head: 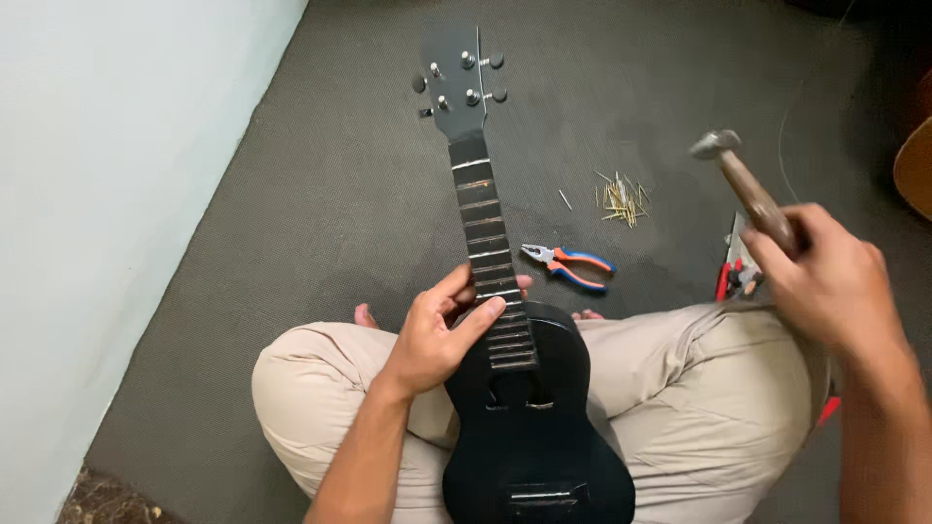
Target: The person is installing frets on a black guitar. They place metal frets into the slots on the guitar neck and use a hammer to tap them into place. The person works methodically, moving from one fret to the next.
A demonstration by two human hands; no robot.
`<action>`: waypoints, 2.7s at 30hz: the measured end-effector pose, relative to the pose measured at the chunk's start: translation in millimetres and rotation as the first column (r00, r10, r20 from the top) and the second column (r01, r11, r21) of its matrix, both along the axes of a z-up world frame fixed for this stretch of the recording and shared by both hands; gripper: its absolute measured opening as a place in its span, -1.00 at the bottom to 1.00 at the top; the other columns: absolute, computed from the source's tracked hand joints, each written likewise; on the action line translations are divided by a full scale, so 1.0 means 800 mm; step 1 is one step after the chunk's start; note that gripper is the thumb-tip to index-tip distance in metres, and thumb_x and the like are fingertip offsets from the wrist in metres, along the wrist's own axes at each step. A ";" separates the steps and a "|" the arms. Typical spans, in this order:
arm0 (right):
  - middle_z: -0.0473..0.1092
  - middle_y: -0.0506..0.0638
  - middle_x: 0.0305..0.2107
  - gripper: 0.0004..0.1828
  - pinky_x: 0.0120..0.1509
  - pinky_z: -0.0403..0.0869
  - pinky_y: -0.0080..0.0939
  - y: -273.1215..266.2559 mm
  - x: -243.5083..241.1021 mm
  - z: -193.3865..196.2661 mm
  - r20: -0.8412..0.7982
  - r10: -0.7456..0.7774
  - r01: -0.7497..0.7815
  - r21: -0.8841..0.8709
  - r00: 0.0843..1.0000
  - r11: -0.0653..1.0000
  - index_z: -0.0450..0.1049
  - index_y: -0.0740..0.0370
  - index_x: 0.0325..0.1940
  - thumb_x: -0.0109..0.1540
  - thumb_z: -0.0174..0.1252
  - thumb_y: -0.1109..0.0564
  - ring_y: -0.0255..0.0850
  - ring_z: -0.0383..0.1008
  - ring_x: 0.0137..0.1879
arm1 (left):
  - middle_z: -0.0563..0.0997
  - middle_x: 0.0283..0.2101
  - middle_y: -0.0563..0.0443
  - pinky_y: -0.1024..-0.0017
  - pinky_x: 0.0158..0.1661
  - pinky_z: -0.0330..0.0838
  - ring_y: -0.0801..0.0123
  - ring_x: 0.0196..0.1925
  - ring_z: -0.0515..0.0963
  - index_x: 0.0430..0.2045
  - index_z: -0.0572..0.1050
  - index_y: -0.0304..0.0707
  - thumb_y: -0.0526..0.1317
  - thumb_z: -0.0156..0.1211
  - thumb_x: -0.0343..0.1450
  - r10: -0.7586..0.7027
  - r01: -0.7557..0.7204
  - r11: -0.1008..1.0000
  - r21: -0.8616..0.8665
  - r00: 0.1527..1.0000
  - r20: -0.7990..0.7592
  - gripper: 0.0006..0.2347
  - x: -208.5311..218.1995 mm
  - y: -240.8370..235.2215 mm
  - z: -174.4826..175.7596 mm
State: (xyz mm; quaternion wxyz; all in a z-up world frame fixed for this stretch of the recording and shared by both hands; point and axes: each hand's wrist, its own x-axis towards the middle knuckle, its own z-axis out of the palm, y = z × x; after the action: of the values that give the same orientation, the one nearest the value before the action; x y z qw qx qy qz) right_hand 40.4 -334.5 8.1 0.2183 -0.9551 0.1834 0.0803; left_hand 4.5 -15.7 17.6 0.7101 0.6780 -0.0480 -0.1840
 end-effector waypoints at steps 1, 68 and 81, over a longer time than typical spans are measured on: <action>0.41 0.20 -0.34 -0.66 -0.16 0.24 -0.01 -0.009 0.020 -0.018 -0.068 0.033 -0.035 -0.026 0.997 0.999 0.40 0.16 -0.09 0.17 0.03 -0.07 0.13 0.36 -0.18 | 0.54 -0.11 -0.02 0.54 -0.07 0.42 0.45 -0.08 0.51 -0.14 0.36 -0.35 -0.25 -0.03 0.34 0.011 -0.011 1.000 -0.009 1.000 -0.004 -0.74 0.001 0.001 -0.003; 0.44 0.07 -0.56 -0.92 -0.29 0.41 -0.44 0.212 0.006 0.028 0.360 0.274 -0.447 0.799 0.892 0.403 0.49 0.34 -0.43 -0.01 0.20 0.34 -0.29 0.40 -0.41 | 0.53 -0.32 -0.18 0.60 -0.44 0.35 0.50 -0.49 0.46 0.00 0.10 -0.18 -0.33 -0.06 0.37 0.252 -0.247 0.947 -0.205 0.968 -0.006 -0.67 0.005 0.022 -0.013; 0.48 -0.07 -0.43 -0.88 0.18 0.30 -0.21 0.199 0.010 0.017 0.507 0.448 -0.676 0.573 0.737 0.464 0.49 0.20 -0.32 0.06 0.15 0.23 -0.30 0.45 -0.29 | 0.52 -0.36 0.08 0.70 -0.51 0.22 0.66 -0.50 0.36 -0.31 0.39 -0.25 -0.32 0.01 0.37 0.289 -0.290 0.957 -0.011 0.948 0.135 -0.91 0.002 0.018 -0.033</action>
State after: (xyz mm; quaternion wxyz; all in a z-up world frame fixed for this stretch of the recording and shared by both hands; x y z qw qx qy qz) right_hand 48.4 -175.2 22.1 0.5624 -0.7916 -0.2268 0.0759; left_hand 6.0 -1.1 -8.9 0.7215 0.6917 0.0049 -0.0318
